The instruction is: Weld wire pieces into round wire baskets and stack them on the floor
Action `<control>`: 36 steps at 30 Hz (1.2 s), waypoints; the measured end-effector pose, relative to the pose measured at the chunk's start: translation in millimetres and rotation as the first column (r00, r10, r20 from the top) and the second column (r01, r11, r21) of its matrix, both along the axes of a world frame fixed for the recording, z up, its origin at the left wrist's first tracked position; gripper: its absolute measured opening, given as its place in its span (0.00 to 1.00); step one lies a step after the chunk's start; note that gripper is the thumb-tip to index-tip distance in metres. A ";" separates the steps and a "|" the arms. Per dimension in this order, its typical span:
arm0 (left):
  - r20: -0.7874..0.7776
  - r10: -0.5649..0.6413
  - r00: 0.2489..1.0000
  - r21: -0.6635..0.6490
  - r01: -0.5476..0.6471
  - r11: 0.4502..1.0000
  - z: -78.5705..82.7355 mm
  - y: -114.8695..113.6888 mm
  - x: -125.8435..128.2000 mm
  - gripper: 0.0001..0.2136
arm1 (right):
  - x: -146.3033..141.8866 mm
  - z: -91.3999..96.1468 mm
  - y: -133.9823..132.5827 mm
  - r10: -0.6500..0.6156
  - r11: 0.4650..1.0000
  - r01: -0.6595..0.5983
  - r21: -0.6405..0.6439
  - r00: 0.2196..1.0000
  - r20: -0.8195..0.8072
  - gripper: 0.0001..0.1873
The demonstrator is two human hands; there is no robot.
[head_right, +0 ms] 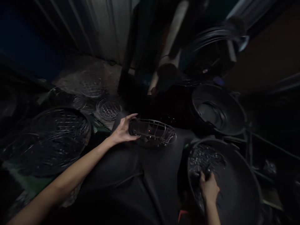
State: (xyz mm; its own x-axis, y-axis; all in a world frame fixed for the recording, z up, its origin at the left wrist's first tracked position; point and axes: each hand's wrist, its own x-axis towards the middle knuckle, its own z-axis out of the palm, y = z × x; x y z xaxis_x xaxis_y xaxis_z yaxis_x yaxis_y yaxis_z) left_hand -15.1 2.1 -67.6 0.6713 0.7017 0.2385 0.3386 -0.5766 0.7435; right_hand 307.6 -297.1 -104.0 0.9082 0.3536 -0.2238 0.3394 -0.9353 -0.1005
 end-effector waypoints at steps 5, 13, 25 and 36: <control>-0.032 -0.100 0.995 0.156 0.103 0.982 29.3 -1.0 9.6 0.39 | -25.1 42.5 19.1 -0.146 0.951 0.103 0.292 0.980 0.132 0.25; -0.403 -0.216 0.889 0.277 0.343 0.897 46.1 -19.4 37.9 0.38 | -99.6 48.1 65.7 0.210 0.756 -0.167 0.633 0.978 0.006 0.23; -0.393 -0.170 0.904 0.277 0.293 0.915 71.5 -8.2 37.9 0.26 | -140.3 108.4 159.4 0.439 0.602 0.111 0.791 0.781 -0.444 0.17; -0.295 0.010 0.955 0.448 0.129 0.885 79.2 28.3 32.5 0.25 | -155.5 102.2 230.0 0.488 0.460 -0.321 0.827 0.870 0.066 0.13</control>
State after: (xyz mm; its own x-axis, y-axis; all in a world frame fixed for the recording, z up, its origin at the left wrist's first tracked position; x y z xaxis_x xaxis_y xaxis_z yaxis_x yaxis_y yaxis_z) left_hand 17.4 30.5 11.6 0.7953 0.5165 0.3174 0.4464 -0.8532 0.2698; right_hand 152.1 -67.1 -1.9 0.5931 0.7722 0.2280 0.5584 -0.1904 -0.8074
